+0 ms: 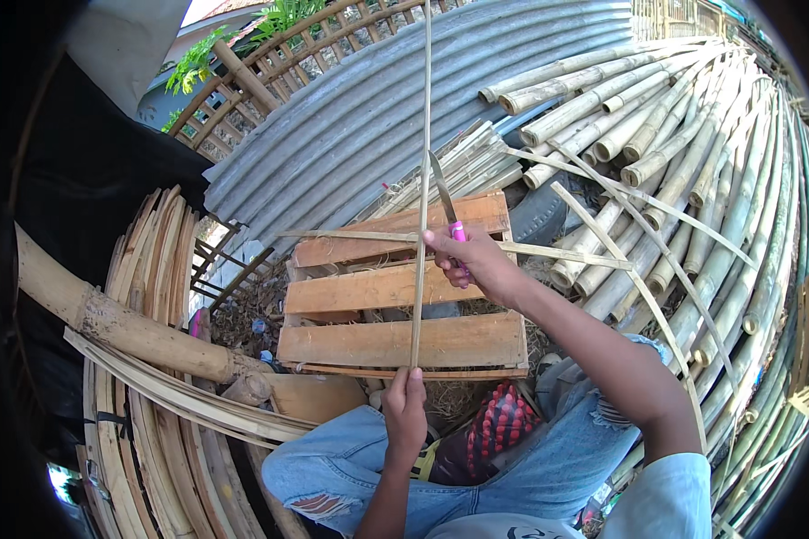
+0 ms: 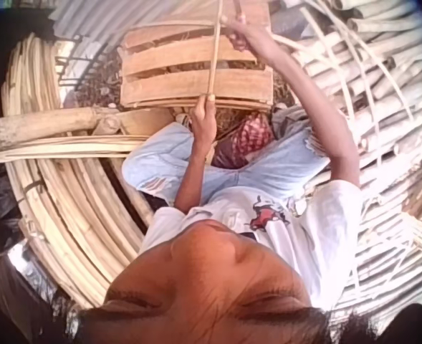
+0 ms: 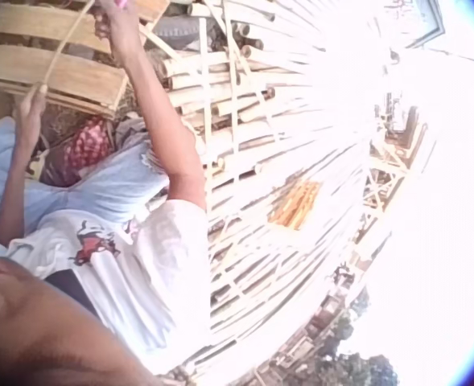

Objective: The person cuts, scrapes, and trims bamboo strips using a knife over a wooden crate, then splits and bends the bamboo strips by hand.

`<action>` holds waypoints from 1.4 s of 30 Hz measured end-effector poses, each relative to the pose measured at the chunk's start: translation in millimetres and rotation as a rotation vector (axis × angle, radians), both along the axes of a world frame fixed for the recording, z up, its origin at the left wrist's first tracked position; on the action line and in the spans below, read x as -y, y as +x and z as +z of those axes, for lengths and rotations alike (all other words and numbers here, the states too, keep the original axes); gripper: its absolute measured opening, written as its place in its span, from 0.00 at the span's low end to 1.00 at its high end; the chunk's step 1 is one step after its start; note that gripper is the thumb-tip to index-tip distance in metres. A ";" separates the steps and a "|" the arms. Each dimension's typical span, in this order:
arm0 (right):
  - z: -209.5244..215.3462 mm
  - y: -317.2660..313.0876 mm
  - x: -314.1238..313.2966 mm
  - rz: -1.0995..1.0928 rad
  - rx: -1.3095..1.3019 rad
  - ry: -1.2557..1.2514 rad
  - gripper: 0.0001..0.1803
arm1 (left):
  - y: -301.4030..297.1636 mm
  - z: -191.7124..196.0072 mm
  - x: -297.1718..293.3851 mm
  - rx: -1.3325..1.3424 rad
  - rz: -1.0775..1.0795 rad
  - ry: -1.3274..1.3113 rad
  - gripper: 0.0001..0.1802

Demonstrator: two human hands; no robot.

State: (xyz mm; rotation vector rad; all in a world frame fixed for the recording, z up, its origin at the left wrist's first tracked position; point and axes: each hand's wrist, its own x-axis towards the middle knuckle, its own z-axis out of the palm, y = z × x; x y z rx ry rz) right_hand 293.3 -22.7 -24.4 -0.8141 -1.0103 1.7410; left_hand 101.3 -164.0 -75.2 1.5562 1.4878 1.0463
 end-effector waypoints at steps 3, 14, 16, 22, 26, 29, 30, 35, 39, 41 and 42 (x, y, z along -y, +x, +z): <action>3.8 -1.1 -0.1 -0.044 0.014 -0.045 0.14 | 1.5 -1.0 0.3 -0.013 0.000 0.004 0.18; -3.3 -21.0 8.6 0.008 0.224 0.167 0.12 | -19.6 11.2 -44.0 0.570 -0.462 -0.574 0.19; -7.8 -31.2 12.3 0.036 0.233 0.174 0.12 | -16.9 15.2 -59.3 0.727 -0.442 -0.607 0.20; -15.8 -39.6 22.3 0.080 0.260 0.109 0.14 | -9.9 28.8 -66.5 1.222 -0.428 -0.837 0.21; -22.6 -39.9 20.4 0.110 0.380 0.176 0.16 | -16.9 18.2 -62.2 1.218 -0.409 -0.821 0.21; -17.9 -38.7 18.4 0.124 0.668 0.355 0.20 | -18.8 18.7 -55.8 0.995 -0.309 -0.735 0.20; -13.5 -38.1 19.7 0.123 0.780 0.385 0.20 | -22.3 18.3 -54.4 0.863 -0.263 -0.666 0.20; -24.4 -38.3 20.0 0.017 1.005 0.644 0.16 | -35.5 25.4 -48.6 0.553 -0.173 -0.505 0.17; -29.0 -43.3 18.9 0.063 1.196 0.571 0.14 | -40.9 18.4 -44.8 0.434 -0.171 -0.393 0.13; -29.0 -47.0 19.1 0.085 1.239 0.531 0.14 | -43.0 14.9 -42.4 0.420 -0.153 -0.382 0.12; -28.6 -50.2 19.4 0.082 1.269 0.530 0.14 | -44.8 14.4 -42.6 0.401 -0.166 -0.369 0.12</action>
